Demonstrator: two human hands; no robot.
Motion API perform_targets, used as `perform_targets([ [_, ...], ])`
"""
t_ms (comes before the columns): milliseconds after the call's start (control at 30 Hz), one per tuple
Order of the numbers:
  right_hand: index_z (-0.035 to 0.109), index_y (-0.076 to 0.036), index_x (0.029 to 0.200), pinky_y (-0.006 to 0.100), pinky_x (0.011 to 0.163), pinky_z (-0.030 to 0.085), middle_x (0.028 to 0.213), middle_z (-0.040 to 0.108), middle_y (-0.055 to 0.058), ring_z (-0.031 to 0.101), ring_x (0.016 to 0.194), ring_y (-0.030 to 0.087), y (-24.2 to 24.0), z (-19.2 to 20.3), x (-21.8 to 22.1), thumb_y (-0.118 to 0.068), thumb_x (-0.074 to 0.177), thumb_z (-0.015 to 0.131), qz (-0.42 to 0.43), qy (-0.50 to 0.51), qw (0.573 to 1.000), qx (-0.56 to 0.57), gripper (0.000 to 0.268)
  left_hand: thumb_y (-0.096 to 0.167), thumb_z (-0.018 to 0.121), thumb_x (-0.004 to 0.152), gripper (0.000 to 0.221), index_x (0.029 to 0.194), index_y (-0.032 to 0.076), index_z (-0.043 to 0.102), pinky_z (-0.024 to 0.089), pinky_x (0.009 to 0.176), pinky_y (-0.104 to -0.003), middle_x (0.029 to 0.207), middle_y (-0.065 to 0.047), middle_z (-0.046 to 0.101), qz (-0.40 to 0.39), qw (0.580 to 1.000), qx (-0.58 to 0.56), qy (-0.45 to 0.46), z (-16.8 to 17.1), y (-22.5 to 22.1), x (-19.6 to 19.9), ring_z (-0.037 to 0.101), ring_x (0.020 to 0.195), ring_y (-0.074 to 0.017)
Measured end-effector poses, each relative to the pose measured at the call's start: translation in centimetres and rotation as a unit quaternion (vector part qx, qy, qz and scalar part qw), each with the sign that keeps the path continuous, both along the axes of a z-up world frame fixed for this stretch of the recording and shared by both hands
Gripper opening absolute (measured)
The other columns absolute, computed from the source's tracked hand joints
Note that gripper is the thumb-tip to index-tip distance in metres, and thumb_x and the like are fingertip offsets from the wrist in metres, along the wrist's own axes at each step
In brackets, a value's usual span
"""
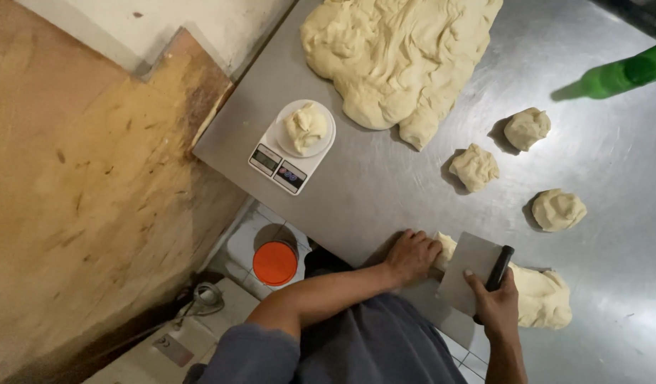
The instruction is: Cutting large pieces of dough into smaller portions and weighing them on a digital scale.
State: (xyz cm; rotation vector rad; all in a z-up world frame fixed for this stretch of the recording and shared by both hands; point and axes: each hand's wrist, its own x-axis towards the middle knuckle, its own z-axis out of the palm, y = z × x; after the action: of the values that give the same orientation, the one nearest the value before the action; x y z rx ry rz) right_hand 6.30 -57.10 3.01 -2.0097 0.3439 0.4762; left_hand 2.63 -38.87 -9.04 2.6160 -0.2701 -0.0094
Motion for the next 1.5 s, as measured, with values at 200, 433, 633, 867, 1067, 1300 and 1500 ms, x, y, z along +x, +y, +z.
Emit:
perform_targets([
  [200,0.056,0.002,0.111,0.046,0.068,0.056,0.091,0.071,0.025,0.072,0.079,0.035,-1.3,-1.9,0.5,-0.027,0.083,0.084,0.195,-0.048,0.957,-0.209,0.049,0.032,0.078,0.083,0.031,0.106,0.012,0.074,0.047,0.096,-0.043,0.097,-0.004,0.075,0.024,0.988,-0.149,-0.028,1.1,2.2,-1.4,0.067,0.100,-0.0251],
  [433,0.053,-0.002,0.118,0.050,0.067,0.056,0.092,0.072,0.026,0.072,0.081,0.039,1.1,-0.1,0.5,-0.028,0.084,0.079,0.232,-0.059,0.949,-0.203,0.051,0.033,0.077,0.087,0.025,0.103,0.014,0.080,0.047,0.092,-0.043,0.096,-0.003,0.077,0.039,0.982,-0.182,-0.010,1.4,3.1,-2.1,0.069,0.094,-0.0236],
  [633,0.058,-0.001,0.110,0.046,0.068,0.055,0.090,0.072,0.021,0.071,0.079,0.032,2.0,-1.4,-0.4,-0.030,0.082,0.081,0.198,-0.063,0.963,-0.172,0.046,0.032,0.075,0.089,0.024,0.106,0.017,0.082,0.048,0.090,-0.043,0.098,-0.006,0.079,0.053,0.980,-0.191,0.032,1.8,3.8,-2.2,0.069,0.091,-0.0245],
  [867,0.057,0.002,0.110,0.044,0.063,0.054,0.085,0.069,0.016,0.068,0.073,0.029,4.7,-3.3,-1.4,-0.033,0.082,0.083,0.093,-0.019,0.985,-0.142,0.051,0.031,0.079,0.087,0.027,0.106,0.011,0.082,0.058,0.072,-0.039,0.093,-0.013,0.077,0.164,0.904,-0.358,0.167,3.4,5.2,-2.1,0.073,0.075,-0.0256],
  [1067,0.057,-0.003,0.118,0.051,0.056,0.047,0.089,0.069,0.020,0.061,0.067,0.034,10.3,1.1,-0.8,-0.028,0.087,0.079,-0.028,0.114,0.992,-0.038,0.045,0.030,0.080,0.089,0.025,0.103,0.010,0.082,0.056,0.069,-0.037,0.087,-0.013,0.077,0.155,0.912,-0.365,0.106,7.2,7.5,-1.8,0.072,0.073,-0.0244],
  [1300,0.060,0.001,0.116,0.037,0.067,0.059,0.098,0.073,0.015,0.070,0.081,0.022,9.8,-2.7,-0.5,-0.023,0.084,0.082,0.015,-0.011,0.996,0.087,0.045,0.026,0.072,0.093,0.056,0.145,0.009,0.060,0.042,0.098,-0.042,0.099,-0.006,0.073,0.294,0.925,-0.180,-0.160,9.3,22.3,2.4,0.063,0.096,-0.0216],
  [1500,0.058,0.002,0.118,0.038,0.065,0.058,0.099,0.071,0.018,0.069,0.081,0.026,7.8,-3.1,0.0,-0.020,0.085,0.080,-0.064,0.032,0.992,0.104,0.045,0.044,0.068,0.098,0.042,0.130,0.017,0.069,0.028,0.105,-0.069,0.131,-0.012,0.053,0.358,0.905,0.184,-0.134,9.1,28.7,4.0,0.045,0.127,-0.0324],
])
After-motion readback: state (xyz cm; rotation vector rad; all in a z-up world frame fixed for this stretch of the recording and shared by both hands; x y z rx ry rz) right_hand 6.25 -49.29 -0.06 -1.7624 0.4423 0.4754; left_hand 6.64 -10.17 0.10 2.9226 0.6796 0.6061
